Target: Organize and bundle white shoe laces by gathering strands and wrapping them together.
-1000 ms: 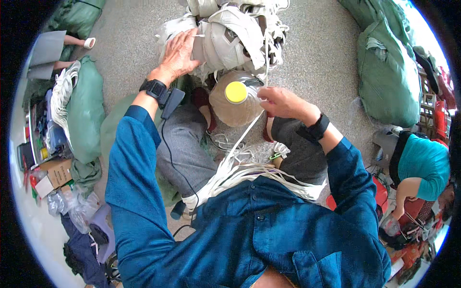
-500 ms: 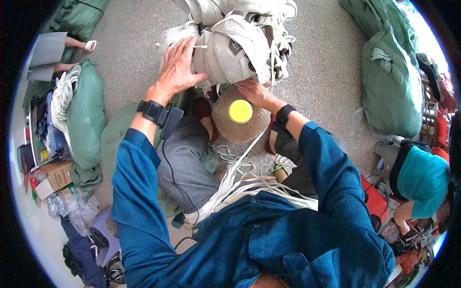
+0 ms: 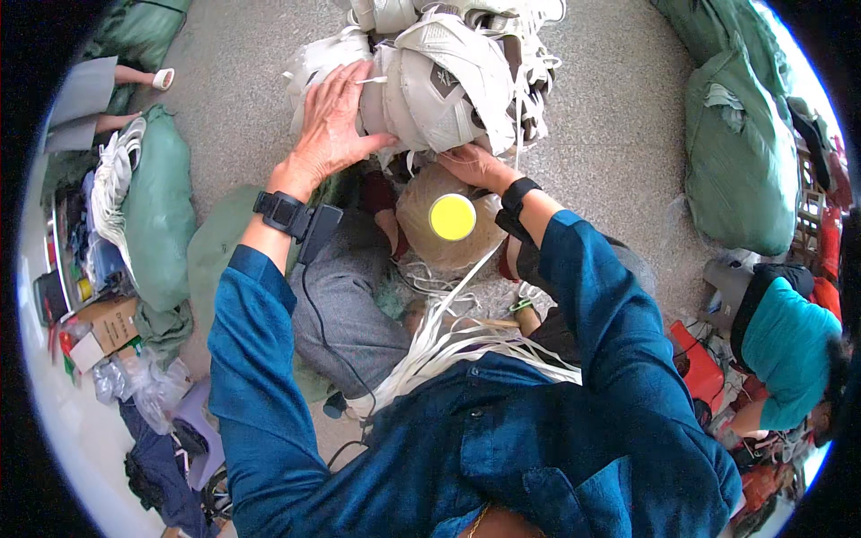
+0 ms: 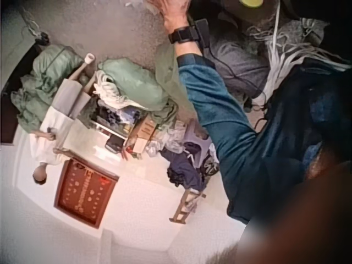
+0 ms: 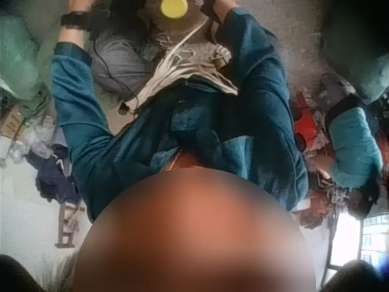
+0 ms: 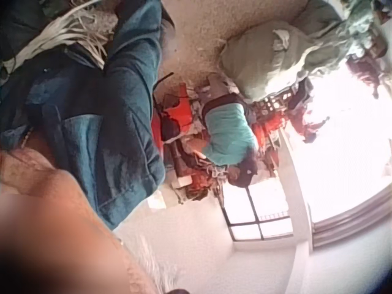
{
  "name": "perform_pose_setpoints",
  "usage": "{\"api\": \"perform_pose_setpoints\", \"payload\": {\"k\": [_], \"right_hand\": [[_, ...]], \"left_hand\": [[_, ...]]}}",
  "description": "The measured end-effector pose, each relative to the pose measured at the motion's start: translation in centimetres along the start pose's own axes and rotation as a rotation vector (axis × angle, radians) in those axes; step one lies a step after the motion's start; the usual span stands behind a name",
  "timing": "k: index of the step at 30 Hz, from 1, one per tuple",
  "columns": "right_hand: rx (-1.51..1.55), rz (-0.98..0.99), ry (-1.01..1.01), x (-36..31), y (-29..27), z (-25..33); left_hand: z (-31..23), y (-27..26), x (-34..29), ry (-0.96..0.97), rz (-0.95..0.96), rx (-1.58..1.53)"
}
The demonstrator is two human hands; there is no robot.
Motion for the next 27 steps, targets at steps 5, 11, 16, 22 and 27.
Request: {"api": "perform_pose_setpoints", "payload": {"k": [5,11,16,22,27], "right_hand": [[0.103,0.148,0.164,-0.4,1.4,-0.1],[0.305,-0.045,0.255,-0.8,-1.9,4.7],[0.19,-0.116,0.361,-3.5,-1.8,3.4],[0.282,-0.207,0.32,-4.9,-0.5,2.3],[0.296,-0.181,0.485,-7.6,-2.3,2.3]], "left_hand": [[-0.3,0.1,-0.4,-0.043,0.033,0.036],[0.3,-0.7,-1.8,-0.095,0.077,0.046],[-0.4,-0.3,-0.2,-0.082,0.091,0.056],[-1.1,0.4,-0.5,-0.068,0.062,0.085],[-1.9,1.0,0.6,-0.095,0.097,0.098]]}}
Point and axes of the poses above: each hand's wrist, its own x-axis towards the middle knuckle, its own y-axis out of the palm, z = x × y, the point moved 1 cm from there along x, towards the middle knuckle, and after that the axes turned 2 degrees about x, right-handed, at the moved point
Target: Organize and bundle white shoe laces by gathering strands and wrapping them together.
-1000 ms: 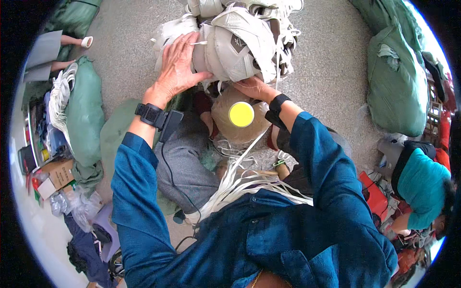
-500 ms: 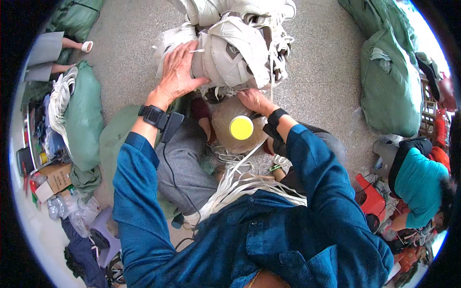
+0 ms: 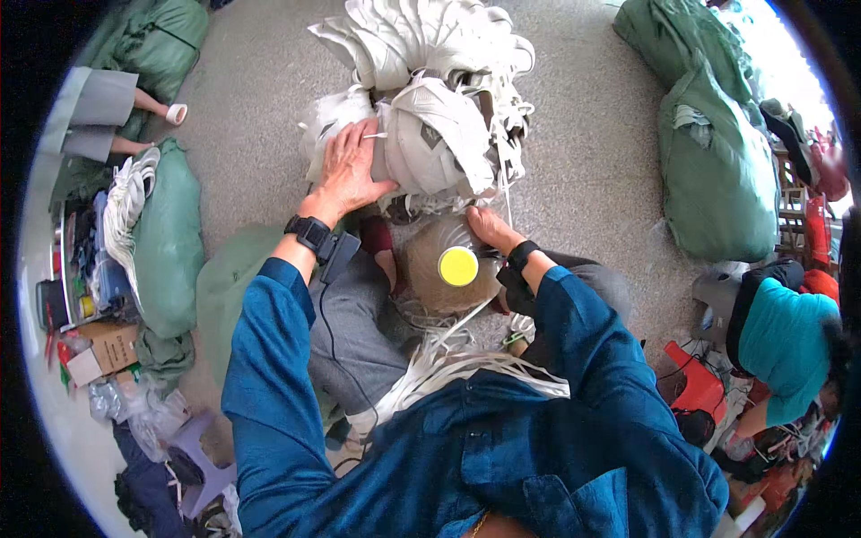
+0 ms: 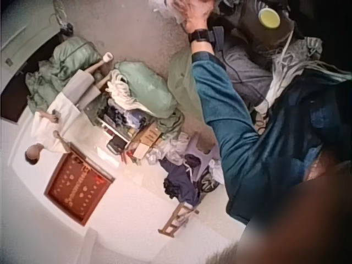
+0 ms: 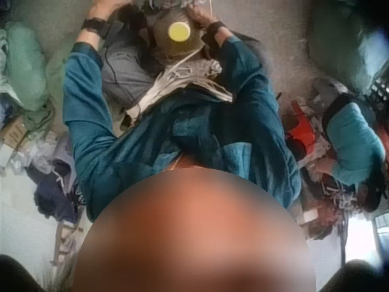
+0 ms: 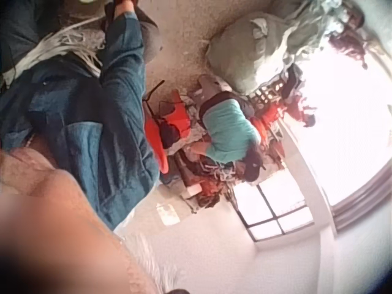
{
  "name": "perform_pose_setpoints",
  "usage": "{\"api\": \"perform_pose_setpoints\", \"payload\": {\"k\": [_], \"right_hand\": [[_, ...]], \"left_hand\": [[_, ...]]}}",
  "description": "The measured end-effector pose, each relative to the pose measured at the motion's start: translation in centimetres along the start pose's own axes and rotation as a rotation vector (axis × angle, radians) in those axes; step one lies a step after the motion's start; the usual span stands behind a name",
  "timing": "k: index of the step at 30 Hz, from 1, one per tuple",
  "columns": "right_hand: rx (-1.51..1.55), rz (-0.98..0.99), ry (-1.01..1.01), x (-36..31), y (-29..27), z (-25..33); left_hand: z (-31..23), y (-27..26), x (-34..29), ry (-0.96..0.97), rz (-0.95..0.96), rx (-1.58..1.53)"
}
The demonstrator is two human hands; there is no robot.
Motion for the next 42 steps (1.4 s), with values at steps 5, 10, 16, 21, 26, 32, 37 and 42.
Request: {"api": "perform_pose_setpoints", "payload": {"k": [5,10,16,21,26,32,37,42], "right_hand": [[0.062,-0.291,0.07,-1.8,-3.3,4.2],[0.336,-0.349,-0.083,-0.7,-11.7,15.5],[0.045,-0.345,-0.127,3.9,-14.1,15.0],[0.163,-0.257,0.076,2.6,-11.5,13.7],[0.308,-0.204,0.086,2.6,-11.7,14.3],[0.736,-0.103,0.212,3.9,-15.3,17.4],[0.597,-0.213,0.083,3.8,-14.3,16.8],[0.233,-0.279,0.142,3.2,-10.7,8.7]], "left_hand": [[-0.3,-0.3,-0.1,-0.067,0.037,0.012],[1.3,-1.2,-1.7,-0.102,0.081,-0.032],[-2.5,-0.4,-3.4,-0.003,0.098,-0.096],[-0.2,-0.3,-6.1,0.027,-0.058,-0.261],[8.1,1.6,-6.6,-0.442,-0.413,-0.337],[6.2,-1.1,-5.1,-0.407,-0.292,-0.399],[4.0,-2.7,-4.5,-0.463,-0.281,-0.397],[6.1,2.5,-8.1,-0.319,-0.413,-0.348]]}}
Point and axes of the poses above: each hand's wrist, its own x-axis towards the middle knuckle, its own y-axis out of the palm, z = x × y, the point moved 1 cm from there along x, towards the middle knuckle, and after that the axes turned 2 degrees about x, right-handed, at the moved point
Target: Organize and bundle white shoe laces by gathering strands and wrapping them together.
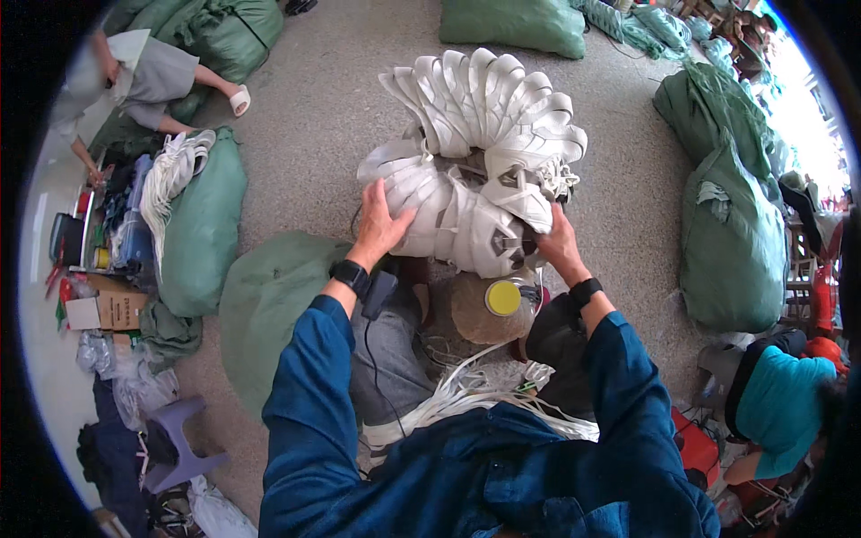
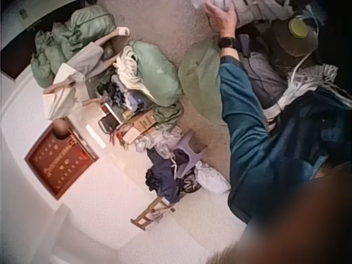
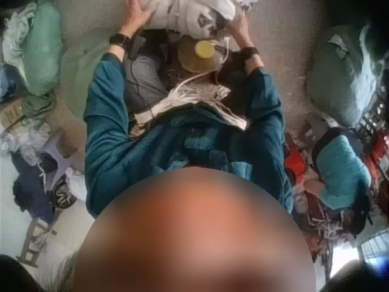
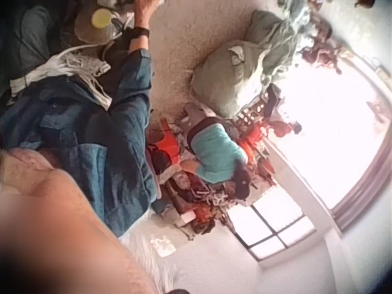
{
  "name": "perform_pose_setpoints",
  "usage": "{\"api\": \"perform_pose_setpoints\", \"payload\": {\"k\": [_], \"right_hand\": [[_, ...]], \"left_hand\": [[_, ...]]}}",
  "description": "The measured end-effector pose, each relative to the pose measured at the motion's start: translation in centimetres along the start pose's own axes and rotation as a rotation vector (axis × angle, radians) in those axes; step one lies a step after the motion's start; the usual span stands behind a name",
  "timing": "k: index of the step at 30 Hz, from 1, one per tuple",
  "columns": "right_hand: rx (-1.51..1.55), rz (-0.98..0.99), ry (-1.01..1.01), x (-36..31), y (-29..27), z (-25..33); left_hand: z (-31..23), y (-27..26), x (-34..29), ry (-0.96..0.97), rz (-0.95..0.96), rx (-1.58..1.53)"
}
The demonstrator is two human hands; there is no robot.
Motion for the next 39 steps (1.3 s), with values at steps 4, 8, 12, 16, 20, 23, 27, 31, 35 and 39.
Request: {"api": "perform_pose_setpoints", "payload": {"k": [4,8,12,16,20,23,27,31,35,39], "right_hand": [[0.07,0.107,-0.05,-2.1,-1.6,1.2],[-0.035,0.06,-0.183,-6.3,-2.7,0.9],[-0.141,0.058,-0.21,-10.4,-5.5,1.6],[-0.078,0.307,-0.151,-14.1,-7.8,4.9],[0.13,0.396,-0.02,-18.3,-10.1,6.3],[0.008,0.341,-0.088,-21.4,-10.7,4.3],[-0.069,0.309,-0.179,-23.8,-10.3,4.3],[-0.313,0.299,-0.439,-24.5,-9.6,3.5],[-0.037,0.57,-0.082,-25.3,-7.8,3.9],[-0.042,0.785,-0.244,-26.1,-3.6,2.4]], "left_hand": [[-6.5,-3.2,-0.7,0.13,0.003,0.237],[-12.2,-1.6,-2.4,0.413,0.246,0.041],[-12.0,1.3,-3.5,0.386,0.409,0.149],[-10.6,0.3,-2.9,0.337,0.492,0.049],[-11.8,-4.3,-3.5,0.382,0.352,-0.104],[-12.2,-9.2,-6.1,0.276,0.477,-0.15],[-10.6,-14.0,-12.9,0.233,0.574,-0.045],[-11.3,-18.0,-17.2,0.132,0.459,-0.094],[-13.2,-19.9,-19.9,0.064,0.408,-0.055],[-13.6,-15.8,-24.2,0.311,0.573,0.044]]}}
Point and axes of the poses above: each hand's wrist, its own x-axis towards the middle knuckle, its own y-axis out of the palm, z = x × y, the point moved 1 cm from there along x, towards the middle knuckle, and after that the axes turned 2 degrees about x, right-handed, at the moved point
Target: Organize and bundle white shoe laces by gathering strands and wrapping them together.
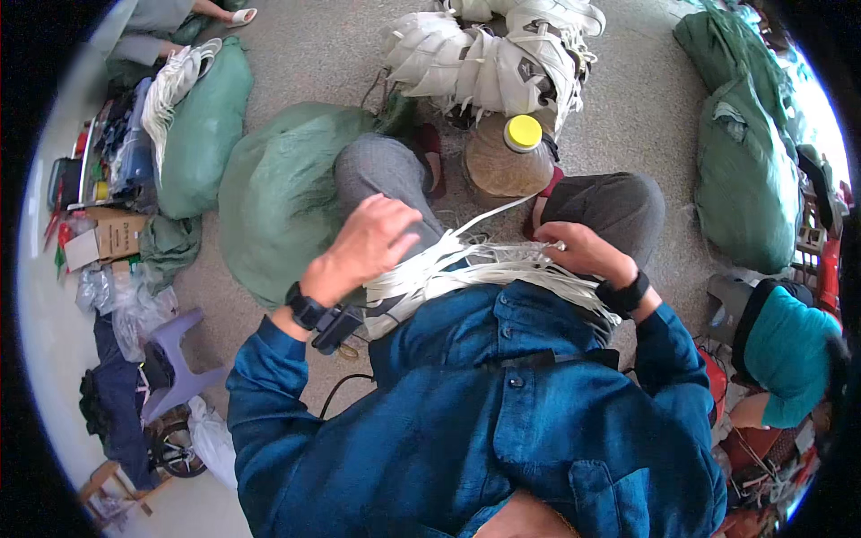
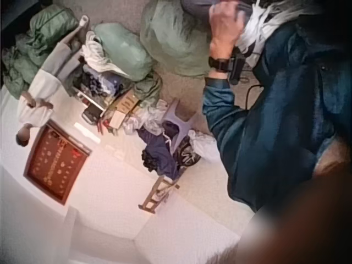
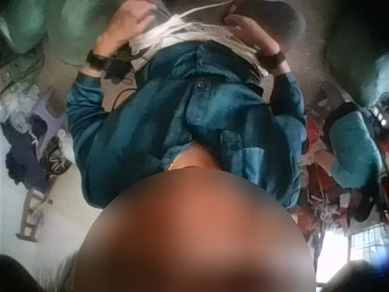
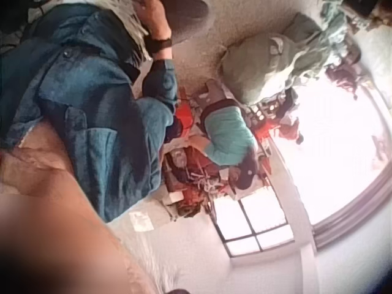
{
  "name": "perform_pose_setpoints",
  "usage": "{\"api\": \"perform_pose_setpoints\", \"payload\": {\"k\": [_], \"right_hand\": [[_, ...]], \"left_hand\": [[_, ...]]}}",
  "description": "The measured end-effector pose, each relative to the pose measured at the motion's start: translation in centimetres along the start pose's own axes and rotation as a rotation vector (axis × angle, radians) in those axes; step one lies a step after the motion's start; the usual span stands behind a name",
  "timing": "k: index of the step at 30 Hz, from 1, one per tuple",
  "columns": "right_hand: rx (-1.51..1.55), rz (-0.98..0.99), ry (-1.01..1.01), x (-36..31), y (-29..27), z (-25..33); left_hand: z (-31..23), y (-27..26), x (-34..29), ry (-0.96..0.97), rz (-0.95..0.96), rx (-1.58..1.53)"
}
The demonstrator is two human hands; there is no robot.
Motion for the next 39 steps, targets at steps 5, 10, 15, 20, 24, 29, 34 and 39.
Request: {"api": "perform_pose_setpoints", "payload": {"k": [5,10,15,20,24,29,34,39], "right_hand": [[-0.083,0.121,0.036,1.3,2.7,-1.3],[-0.068,0.085,0.071,0.5,3.0,-1.0],[-0.028,0.09,0.071,0.3,4.0,-0.8],[0.068,0.281,0.067,-0.4,4.3,1.0],[-0.002,0.067,-0.008,-0.5,3.4,1.8],[0.138,-0.263,-0.187,3.6,4.0,3.9],[0.464,0.147,0.041,8.8,8.3,-2.3],[0.386,0.389,0.313,5.9,6.9,2.4]], "left_hand": [[-0.9,6.6,2.0,-0.01,0.315,0.297],[0.9,8.6,1.1,-0.045,0.46,0.029],[0.0,10.6,2.6,-0.24,0.608,-0.328],[1.3,13.7,4.0,-0.328,0.545,-0.801],[1.1,13.2,4.5,-0.477,0.617,-1.408],[-2.1,12.4,3.8,-0.205,0.672,-0.769],[-5.3,8.3,4.7,0.091,0.469,-0.731],[-1.6,7.2,0.7,-0.326,0.249,-0.805]]}}
Point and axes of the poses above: each hand's wrist, its own x-axis towards the middle knuckle, its own y-axis out of the palm, z = x × y, the point moved 1 cm from there along x, towards the middle knuckle, and after that the axes turned 2 degrees about x, right-handed, at the moved point
